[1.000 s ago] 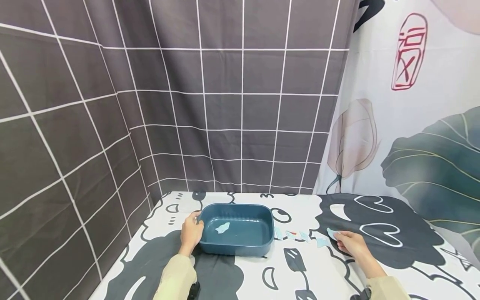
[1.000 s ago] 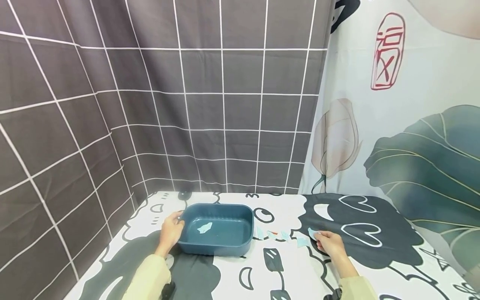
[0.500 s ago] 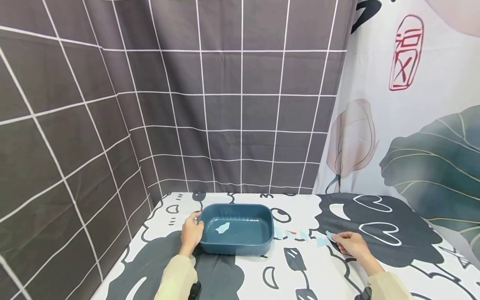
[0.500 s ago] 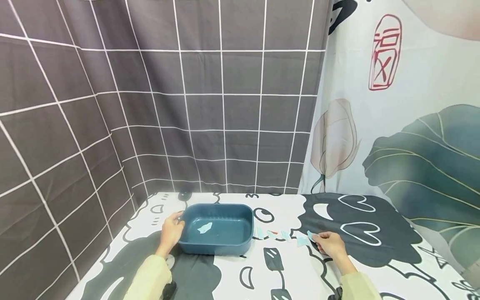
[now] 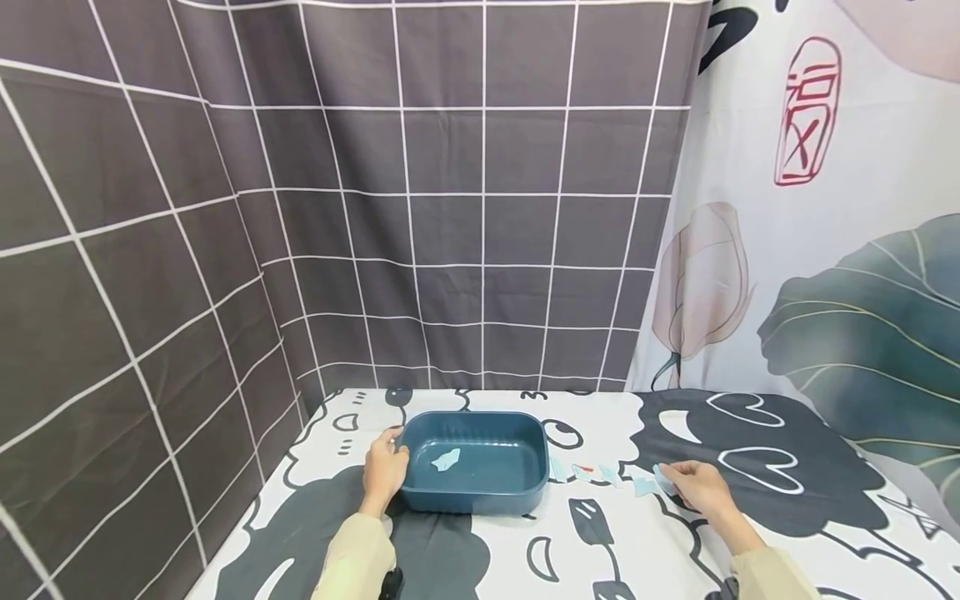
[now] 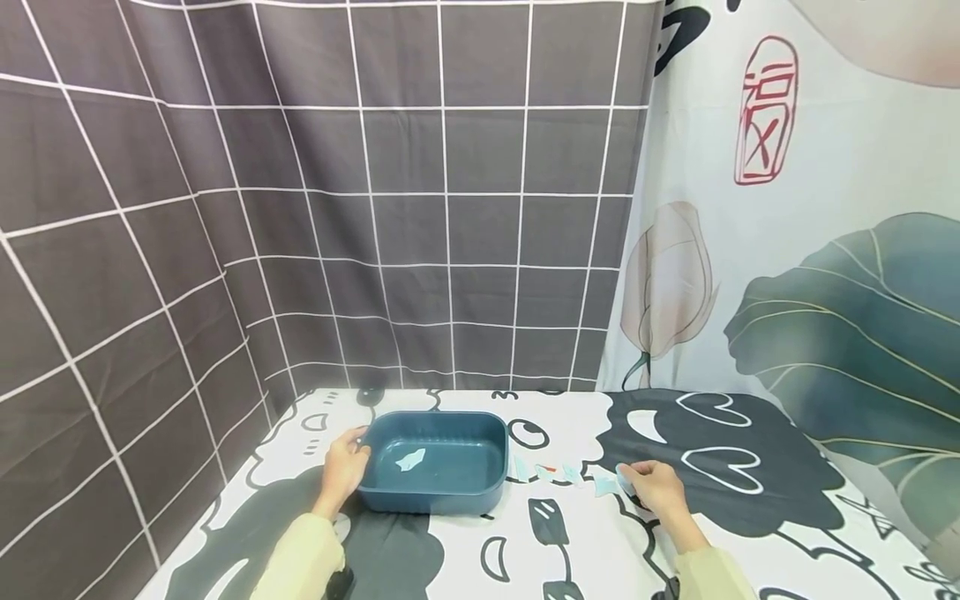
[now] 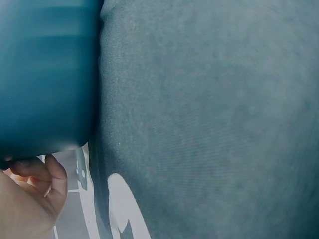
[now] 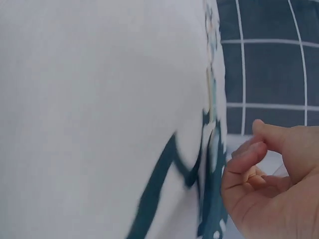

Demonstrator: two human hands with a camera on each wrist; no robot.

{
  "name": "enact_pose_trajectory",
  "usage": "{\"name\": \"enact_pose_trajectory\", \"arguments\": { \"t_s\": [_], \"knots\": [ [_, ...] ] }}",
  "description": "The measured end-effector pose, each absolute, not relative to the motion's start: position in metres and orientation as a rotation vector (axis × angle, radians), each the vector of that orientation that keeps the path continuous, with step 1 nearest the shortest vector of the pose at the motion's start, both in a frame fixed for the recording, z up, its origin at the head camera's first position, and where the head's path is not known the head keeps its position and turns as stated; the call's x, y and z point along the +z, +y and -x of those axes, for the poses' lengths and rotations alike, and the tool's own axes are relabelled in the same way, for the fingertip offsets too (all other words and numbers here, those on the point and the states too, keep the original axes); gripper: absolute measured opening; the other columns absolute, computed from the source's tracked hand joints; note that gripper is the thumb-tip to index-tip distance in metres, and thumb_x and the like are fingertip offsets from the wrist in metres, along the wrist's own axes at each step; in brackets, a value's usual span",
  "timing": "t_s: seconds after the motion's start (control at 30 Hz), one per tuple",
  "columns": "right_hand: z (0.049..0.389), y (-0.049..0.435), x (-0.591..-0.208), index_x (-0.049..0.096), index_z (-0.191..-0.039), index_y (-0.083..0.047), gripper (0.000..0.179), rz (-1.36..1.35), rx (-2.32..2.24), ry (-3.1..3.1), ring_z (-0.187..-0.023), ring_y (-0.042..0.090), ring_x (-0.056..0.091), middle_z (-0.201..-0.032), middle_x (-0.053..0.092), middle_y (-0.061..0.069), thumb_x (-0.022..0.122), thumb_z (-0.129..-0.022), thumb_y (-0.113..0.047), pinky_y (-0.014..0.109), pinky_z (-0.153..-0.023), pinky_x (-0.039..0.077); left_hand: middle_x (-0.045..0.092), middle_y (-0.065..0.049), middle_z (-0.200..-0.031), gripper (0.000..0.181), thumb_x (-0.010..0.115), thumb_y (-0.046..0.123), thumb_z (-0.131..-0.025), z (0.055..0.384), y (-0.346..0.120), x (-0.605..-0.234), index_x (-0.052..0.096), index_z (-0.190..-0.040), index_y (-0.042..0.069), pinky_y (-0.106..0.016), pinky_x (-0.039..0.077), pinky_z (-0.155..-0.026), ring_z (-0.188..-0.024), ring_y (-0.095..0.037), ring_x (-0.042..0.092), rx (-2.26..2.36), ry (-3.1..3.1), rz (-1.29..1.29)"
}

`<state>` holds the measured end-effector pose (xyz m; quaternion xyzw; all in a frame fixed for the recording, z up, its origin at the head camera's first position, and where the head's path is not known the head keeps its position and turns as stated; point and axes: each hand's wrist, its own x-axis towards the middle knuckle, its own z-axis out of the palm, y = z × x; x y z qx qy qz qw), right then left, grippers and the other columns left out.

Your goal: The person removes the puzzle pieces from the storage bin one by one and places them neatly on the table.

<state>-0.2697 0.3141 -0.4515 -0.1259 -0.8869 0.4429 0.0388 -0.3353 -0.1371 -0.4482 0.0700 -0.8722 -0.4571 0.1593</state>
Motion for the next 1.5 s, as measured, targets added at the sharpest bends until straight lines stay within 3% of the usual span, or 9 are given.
{"name": "enact_pose_trajectory", "arguments": {
  "t_s": [0.1, 0.17, 0.43, 0.77, 0.97, 1.27, 1.3, 1.5],
  "knots": [
    [0.276, 0.3, -0.444, 0.052, -0.122, 0.018, 0.055, 0.347, 1.303, -2.733, -0.08, 0.02, 0.058, -0.089, 0.064, 0.017, 0.053, -0.096, -0.031, 0.031, -0.069, 0.05, 0.066, -0.024, -0.11, 0.039, 0.054, 0.009, -0.088, 0.336, -0.138, -0.448, 0.063, -0.126, 0.006, -0.055, 0.044, -0.081, -0.096, -0.036, 0.061, -1.308, -2.488, -0.213],
    [0.281, 0.287, -0.439, 0.051, -0.124, 0.016, 0.054, 0.317, 1.322, -2.724, -0.078, 0.02, 0.058, -0.089, 0.064, 0.018, 0.053, -0.097, -0.03, 0.031, -0.068, 0.049, 0.066, -0.024, -0.112, 0.039, 0.054, 0.009, -0.088, 0.337, -0.137, -0.449, 0.063, -0.126, 0.006, -0.055, 0.045, -0.082, -0.099, -0.037, 0.062, -1.307, -2.487, -0.219],
    [0.3, 0.226, -0.421, 0.053, -0.125, 0.013, 0.047, 0.114, 1.549, -2.635, -0.063, 0.009, 0.052, -0.07, 0.061, 0.0, 0.059, -0.095, -0.022, 0.022, -0.062, 0.047, 0.066, -0.023, -0.107, 0.039, 0.055, 0.009, -0.087, 0.338, -0.135, -0.45, 0.065, -0.124, 0.007, -0.055, 0.045, -0.08, -0.097, -0.036, 0.062, -1.301, -2.479, -0.231],
    [0.318, 0.159, -0.404, 0.053, -0.124, 0.016, 0.043, -0.139, 1.792, -2.517, -0.064, 0.007, 0.053, -0.068, 0.058, -0.005, 0.061, -0.093, -0.014, 0.02, -0.063, 0.05, 0.067, -0.02, -0.099, 0.037, 0.057, 0.008, -0.086, 0.337, -0.133, -0.449, 0.066, -0.122, 0.007, -0.047, 0.044, -0.072, -0.087, -0.031, 0.061, -1.304, -2.47, -0.231],
    [0.327, 0.12, -0.41, 0.056, -0.118, 0.016, 0.037, -0.19, 1.9, -2.492, -0.063, 0.006, 0.054, -0.068, 0.058, -0.004, 0.062, -0.092, -0.01, 0.022, -0.063, 0.053, 0.063, -0.016, -0.087, 0.038, 0.057, 0.008, -0.086, 0.34, -0.133, -0.452, 0.066, -0.123, 0.007, -0.039, 0.039, -0.066, -0.079, -0.026, 0.056, -1.299, -2.472, -0.244],
    [0.329, 0.079, -0.436, 0.058, -0.114, 0.015, 0.034, -0.186, 1.953, -2.536, -0.062, 0.01, 0.054, -0.068, 0.058, 0.001, 0.066, -0.088, -0.006, 0.027, -0.064, 0.054, 0.053, -0.007, -0.075, 0.036, 0.059, 0.006, -0.085, 0.341, -0.128, -0.457, 0.067, -0.121, 0.007, -0.038, 0.038, -0.064, -0.074, -0.023, 0.051, -1.287, -2.462, -0.246],
    [0.335, 0.078, -0.444, 0.06, -0.112, 0.012, 0.036, -0.21, 1.98, -2.529, -0.062, 0.008, 0.055, -0.068, 0.059, -0.001, 0.07, -0.087, -0.012, 0.026, -0.064, 0.054, 0.055, -0.008, -0.076, 0.036, 0.059, 0.006, -0.085, 0.341, -0.128, -0.457, 0.067, -0.12, 0.007, -0.039, 0.038, -0.064, -0.074, -0.023, 0.052, -1.288, -2.457, -0.246],
    [0.345, 0.06, -0.448, 0.06, -0.113, 0.011, 0.037, -0.252, 1.96, -2.577, -0.078, 0.014, 0.064, -0.094, 0.067, 0.015, 0.072, -0.084, -0.008, 0.036, -0.076, 0.057, 0.063, -0.011, -0.083, 0.035, 0.06, 0.007, -0.085, 0.34, -0.132, -0.455, 0.068, -0.119, 0.008, -0.046, 0.043, -0.069, -0.079, -0.025, 0.056, -1.272, -2.444, -0.261]
  ]
}}
